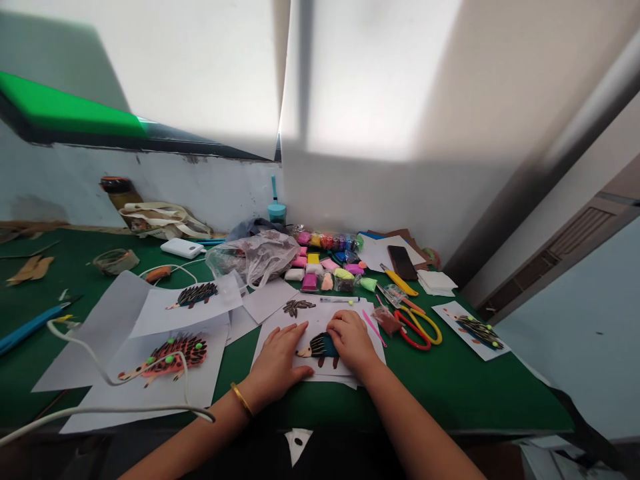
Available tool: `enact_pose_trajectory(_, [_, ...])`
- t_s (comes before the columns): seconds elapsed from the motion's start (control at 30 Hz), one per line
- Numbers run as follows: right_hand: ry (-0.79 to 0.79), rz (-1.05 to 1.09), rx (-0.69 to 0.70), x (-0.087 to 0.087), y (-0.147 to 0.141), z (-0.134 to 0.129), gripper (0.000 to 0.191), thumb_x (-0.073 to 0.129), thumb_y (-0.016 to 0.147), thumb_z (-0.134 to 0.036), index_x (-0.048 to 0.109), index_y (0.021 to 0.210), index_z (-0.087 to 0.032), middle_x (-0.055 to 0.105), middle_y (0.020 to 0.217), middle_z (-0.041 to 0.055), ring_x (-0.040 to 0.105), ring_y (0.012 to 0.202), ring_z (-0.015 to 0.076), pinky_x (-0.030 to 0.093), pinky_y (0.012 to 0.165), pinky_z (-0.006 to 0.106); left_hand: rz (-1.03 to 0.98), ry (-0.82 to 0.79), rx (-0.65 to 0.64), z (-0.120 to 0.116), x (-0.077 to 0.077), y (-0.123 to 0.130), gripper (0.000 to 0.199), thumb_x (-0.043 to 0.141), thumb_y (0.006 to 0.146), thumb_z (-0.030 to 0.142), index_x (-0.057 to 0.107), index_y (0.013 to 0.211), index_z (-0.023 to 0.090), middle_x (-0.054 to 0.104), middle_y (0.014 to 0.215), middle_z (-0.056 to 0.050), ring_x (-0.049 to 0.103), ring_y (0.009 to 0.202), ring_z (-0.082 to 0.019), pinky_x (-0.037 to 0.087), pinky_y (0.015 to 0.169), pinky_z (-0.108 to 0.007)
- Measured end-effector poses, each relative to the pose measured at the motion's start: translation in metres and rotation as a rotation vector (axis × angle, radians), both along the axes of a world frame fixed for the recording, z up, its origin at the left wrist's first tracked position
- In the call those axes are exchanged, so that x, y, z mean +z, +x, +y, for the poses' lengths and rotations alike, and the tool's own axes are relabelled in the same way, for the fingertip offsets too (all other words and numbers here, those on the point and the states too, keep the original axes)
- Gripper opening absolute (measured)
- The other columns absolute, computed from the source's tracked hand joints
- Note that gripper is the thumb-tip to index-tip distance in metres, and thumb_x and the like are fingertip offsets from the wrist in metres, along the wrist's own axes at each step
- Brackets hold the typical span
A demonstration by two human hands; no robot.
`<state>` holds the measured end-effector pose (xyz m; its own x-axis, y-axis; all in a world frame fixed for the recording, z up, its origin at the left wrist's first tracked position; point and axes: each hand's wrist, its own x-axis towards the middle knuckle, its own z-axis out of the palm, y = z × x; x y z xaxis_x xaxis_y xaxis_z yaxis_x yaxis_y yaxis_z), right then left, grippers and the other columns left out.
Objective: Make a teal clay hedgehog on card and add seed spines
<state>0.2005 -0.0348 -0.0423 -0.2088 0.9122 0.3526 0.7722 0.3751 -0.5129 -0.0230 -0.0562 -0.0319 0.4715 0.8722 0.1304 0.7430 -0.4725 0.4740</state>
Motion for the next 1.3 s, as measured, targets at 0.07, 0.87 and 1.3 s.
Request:
enact_pose_trajectory(0.07, [0.004, 0.000, 0.002, 0.000, 0.000, -0.001, 0.020, 0.051, 0.090, -0.024, 0.070, 0.084, -0.023, 0.063, 0.100, 0.0065, 0.052, 0.101, 0.0236, 0.040, 0.091, 0.039, 0.003, -0.001, 0.000, 0.000, 0.000, 0.000, 0.085, 0.075, 0.075, 0.038, 0.034, 0.148, 0.023, 0.049, 0.146, -0.008, 0.038, 0.139, -0.029, 0.019, 0.118, -0.049])
enact_pose_trajectory(0.87, [0.074, 0.335, -0.154, -0.019, 0.020, 0.010, 0.025, 0.046, 0.087, -0.030, 0.069, 0.089, -0.021, 0.068, 0.099, 0.0085, 0.061, 0.099, 0.0243, 0.047, 0.094, 0.042, -0.033, -0.064, 0.030, 0.002, 0.006, -0.003, 0.086, 0.073, 0.072, 0.033, 0.035, 0.148, 0.021, 0.045, 0.148, -0.012, 0.034, 0.141, -0.031, 0.024, 0.117, -0.048])
enact_pose_trajectory(1.3, [0.057, 0.307, -0.118, -0.020, 0.017, 0.010, 0.024, 0.047, 0.087, -0.029, 0.069, 0.090, -0.022, 0.067, 0.098, 0.0074, 0.060, 0.100, 0.0237, 0.047, 0.094, 0.042, 0.147, 0.148, 0.134, 0.034, 0.031, -0.004, 0.026, 0.053, 0.090, 0.023, 0.067, 0.112, 0.025, 0.061, 0.118, -0.009, 0.050, 0.114, -0.028, 0.034, 0.101, -0.045])
